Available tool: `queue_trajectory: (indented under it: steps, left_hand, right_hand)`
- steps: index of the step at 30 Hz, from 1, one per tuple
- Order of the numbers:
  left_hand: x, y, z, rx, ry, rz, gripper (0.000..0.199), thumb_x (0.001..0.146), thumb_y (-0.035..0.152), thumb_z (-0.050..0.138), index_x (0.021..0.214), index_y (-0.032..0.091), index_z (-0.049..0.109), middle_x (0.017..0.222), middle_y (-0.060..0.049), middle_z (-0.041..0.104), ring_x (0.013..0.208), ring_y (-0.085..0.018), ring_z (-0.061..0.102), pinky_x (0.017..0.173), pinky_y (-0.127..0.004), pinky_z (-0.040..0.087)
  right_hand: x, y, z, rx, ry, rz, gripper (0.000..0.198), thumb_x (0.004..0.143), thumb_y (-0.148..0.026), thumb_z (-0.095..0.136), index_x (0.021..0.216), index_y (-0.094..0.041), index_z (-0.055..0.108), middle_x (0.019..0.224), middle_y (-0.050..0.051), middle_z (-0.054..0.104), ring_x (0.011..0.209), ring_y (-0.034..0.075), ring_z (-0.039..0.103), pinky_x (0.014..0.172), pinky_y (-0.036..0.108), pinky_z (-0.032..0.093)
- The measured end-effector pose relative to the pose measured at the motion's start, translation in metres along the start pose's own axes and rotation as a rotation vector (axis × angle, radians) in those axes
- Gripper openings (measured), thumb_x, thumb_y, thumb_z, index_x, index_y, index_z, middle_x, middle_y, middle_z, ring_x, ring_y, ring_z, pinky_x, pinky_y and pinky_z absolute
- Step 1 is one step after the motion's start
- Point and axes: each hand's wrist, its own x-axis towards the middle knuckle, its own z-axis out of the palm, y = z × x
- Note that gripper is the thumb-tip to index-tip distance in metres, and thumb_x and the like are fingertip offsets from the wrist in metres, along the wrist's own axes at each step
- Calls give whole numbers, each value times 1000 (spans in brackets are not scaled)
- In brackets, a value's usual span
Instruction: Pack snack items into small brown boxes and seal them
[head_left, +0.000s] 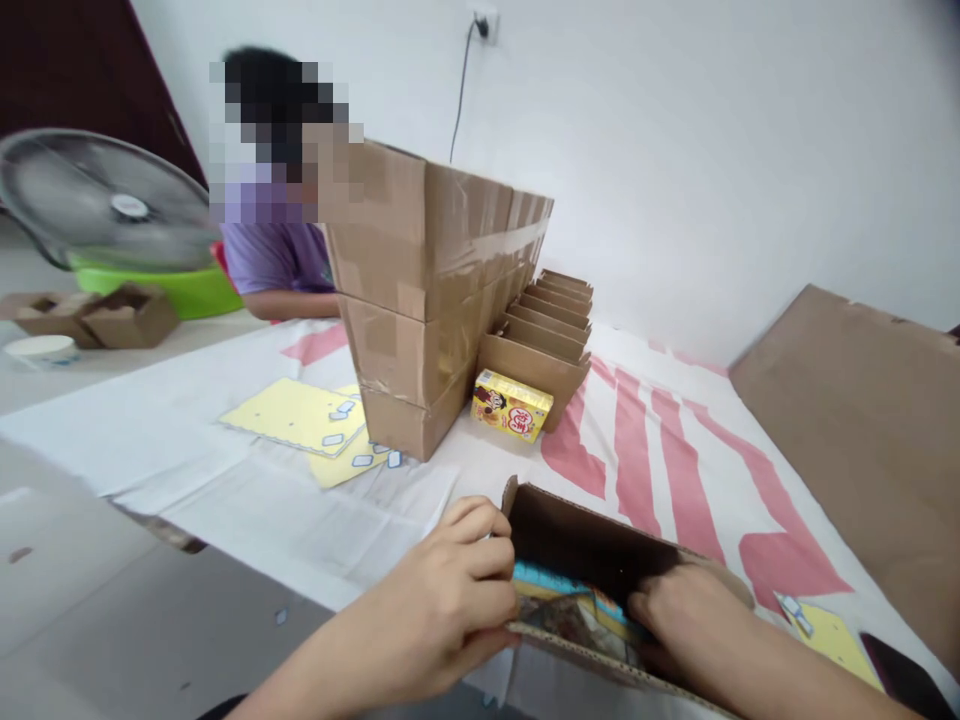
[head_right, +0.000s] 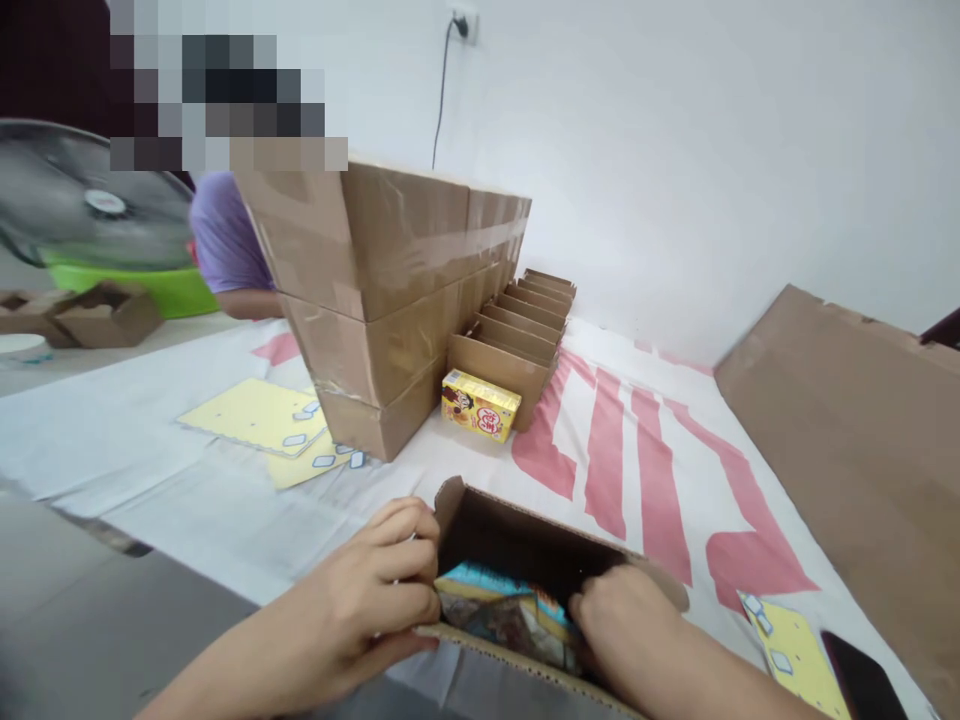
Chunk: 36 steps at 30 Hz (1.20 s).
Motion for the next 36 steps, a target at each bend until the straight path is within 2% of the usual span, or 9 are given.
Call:
queue_trajectory:
  steps: [5,10,14,17,20,24,28,31,36]
  left_hand:
    - [-2,0,1,-4,17,-15,15,87,22,60,74,19,56,76,-2,55,86,-21,45,81,-39,39]
    - [-1,2,2,-9,59,-96,15,86,18,60,73,19,53,80,-3,56,88,-21,48,77,-37,42]
    - [0,7,3,-42,78,-109,13,82,12,63,75,19,53,92,-4,58,98,-22,51,86,-39,43]
    - [-4,7,2,-117,75,-104,12,82,22,68,81,20,56,105,-5,58,115,-26,49,98,-42,42]
    - [-4,-2,-7,-294,214,-146,27,84,47,65,94,23,57,118,-9,55,124,-28,45,102,-43,41]
    - [29,-34,-28,-527,401,-304,47,84,54,62,117,23,51,129,-13,51,126,-30,47,105,-48,38]
    - [101,-80,-40,-752,400,-491,96,58,45,86,138,25,37,150,-18,33,132,-35,43,101,-45,42]
    - [150,-112,-36,-1001,357,-592,91,47,39,92,126,20,49,133,-17,55,114,-32,58,89,-39,50]
    - [187,-156,-27,-980,453,-748,74,43,41,92,103,17,55,99,-9,68,84,-23,66,71,-32,51]
  right_hand:
    - [0,3,13,-12,140,-90,13,65,-11,56,62,-23,60,59,1,66,50,19,62,46,30,36]
    - [-14,15,-20,385,297,-79,21,90,-18,39,78,-23,56,81,4,65,69,16,64,59,25,48]
    - [-35,41,-38,745,436,10,20,96,-32,38,95,-24,56,102,6,65,89,18,65,75,26,54]
    - [-44,65,-41,896,618,160,20,95,-39,43,95,-25,57,88,3,65,78,18,63,66,25,54]
    - [-39,86,-54,960,833,288,25,92,-45,47,84,-23,56,71,0,59,64,16,56,55,24,48]
    - [-4,105,-88,1061,944,311,29,88,-48,50,77,-21,55,64,-2,52,58,14,48,53,25,42]
    - [56,118,-109,1182,899,260,28,83,-49,50,77,-22,52,65,-4,50,61,14,48,56,26,42]
    - [104,132,-110,1202,863,298,26,86,-46,50,76,-21,52,63,-4,52,60,14,50,57,27,43]
    - [161,159,-103,1256,702,467,26,94,-40,52,97,-15,59,83,0,62,67,12,59,63,29,51]
